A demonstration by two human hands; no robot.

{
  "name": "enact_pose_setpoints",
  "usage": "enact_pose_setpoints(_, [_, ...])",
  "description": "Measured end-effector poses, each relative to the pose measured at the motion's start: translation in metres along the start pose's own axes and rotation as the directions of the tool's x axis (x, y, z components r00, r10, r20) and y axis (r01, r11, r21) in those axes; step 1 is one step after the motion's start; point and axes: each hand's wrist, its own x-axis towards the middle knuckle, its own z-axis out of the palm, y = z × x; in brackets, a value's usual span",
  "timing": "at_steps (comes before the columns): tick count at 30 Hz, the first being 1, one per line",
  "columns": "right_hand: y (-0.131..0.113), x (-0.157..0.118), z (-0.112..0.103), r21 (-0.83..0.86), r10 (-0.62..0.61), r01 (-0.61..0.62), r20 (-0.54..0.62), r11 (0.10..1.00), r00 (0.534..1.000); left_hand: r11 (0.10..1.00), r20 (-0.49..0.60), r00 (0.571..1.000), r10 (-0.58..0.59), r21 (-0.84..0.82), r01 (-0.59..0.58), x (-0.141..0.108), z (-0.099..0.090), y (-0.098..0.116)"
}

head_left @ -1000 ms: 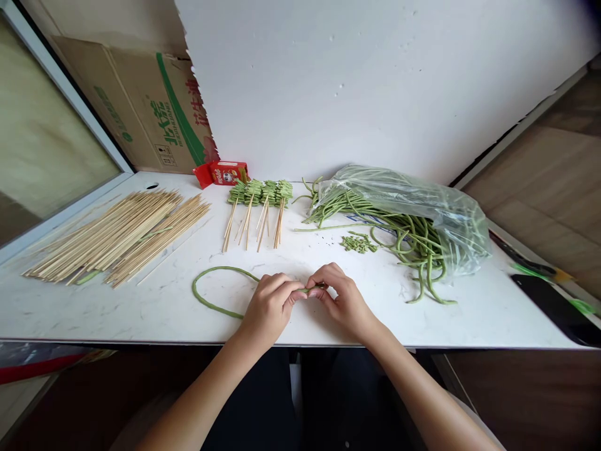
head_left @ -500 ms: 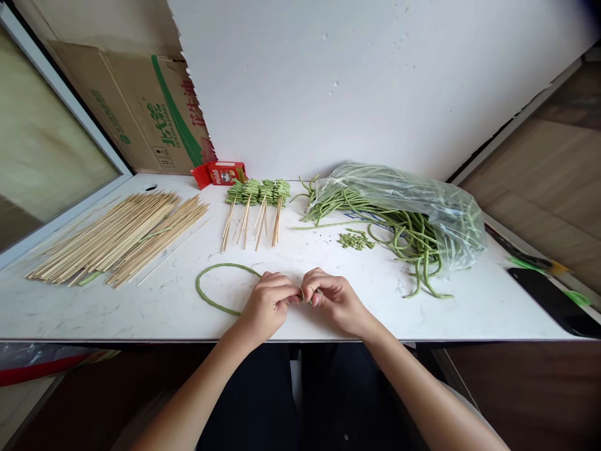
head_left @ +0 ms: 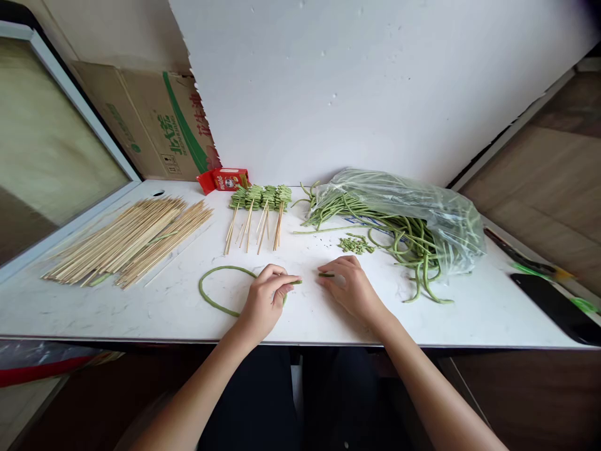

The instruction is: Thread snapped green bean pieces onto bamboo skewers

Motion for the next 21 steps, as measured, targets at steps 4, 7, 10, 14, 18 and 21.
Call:
enact_pose_setpoints(4, [-0.032, -0.007, 0.002, 0.108, -0.102, 0.096, 0.052, 0.99, 0.993, 0.999, -0.052, 0.997, 0.051, 0.013, -0.05, -0.002, 0.003, 0.001])
enact_pose_setpoints(7, [-0.043, -0.01, 0.007, 0.181, -0.104, 0.091, 0.064, 0.979, 0.993, 0.995, -0.035, 0.995, 0.089, 0.038, -0.088, -0.004, 0.004, 0.006])
enact_pose_setpoints(10, [-0.039, -0.01, 0.009, 0.219, -0.088, 0.076, 0.048, 0.973, 0.995, 0.991, -0.009, 0.994, 0.111, 0.077, -0.11, -0.005, 0.003, 0.007])
enact_pose_setpoints(14, [-0.03, -0.007, 0.006, 0.23, -0.066, 0.059, 0.024, 0.971, 0.998, 0.968, -0.024, 0.993, 0.114, 0.228, -0.105, -0.004, 0.0, 0.003])
enact_pose_setpoints(18, [-0.032, -0.007, 0.006, 0.195, -0.115, 0.105, 0.04, 0.975, 0.993, 0.938, -0.028, 0.986, 0.163, 0.315, -0.146, -0.003, 0.0, 0.0])
enact_pose_setpoints(21, [-0.035, -0.008, 0.012, 0.174, -0.162, 0.154, 0.033, 0.973, 0.986, 0.931, 0.004, 0.979, 0.204, 0.309, -0.195, -0.004, 0.001, 0.002])
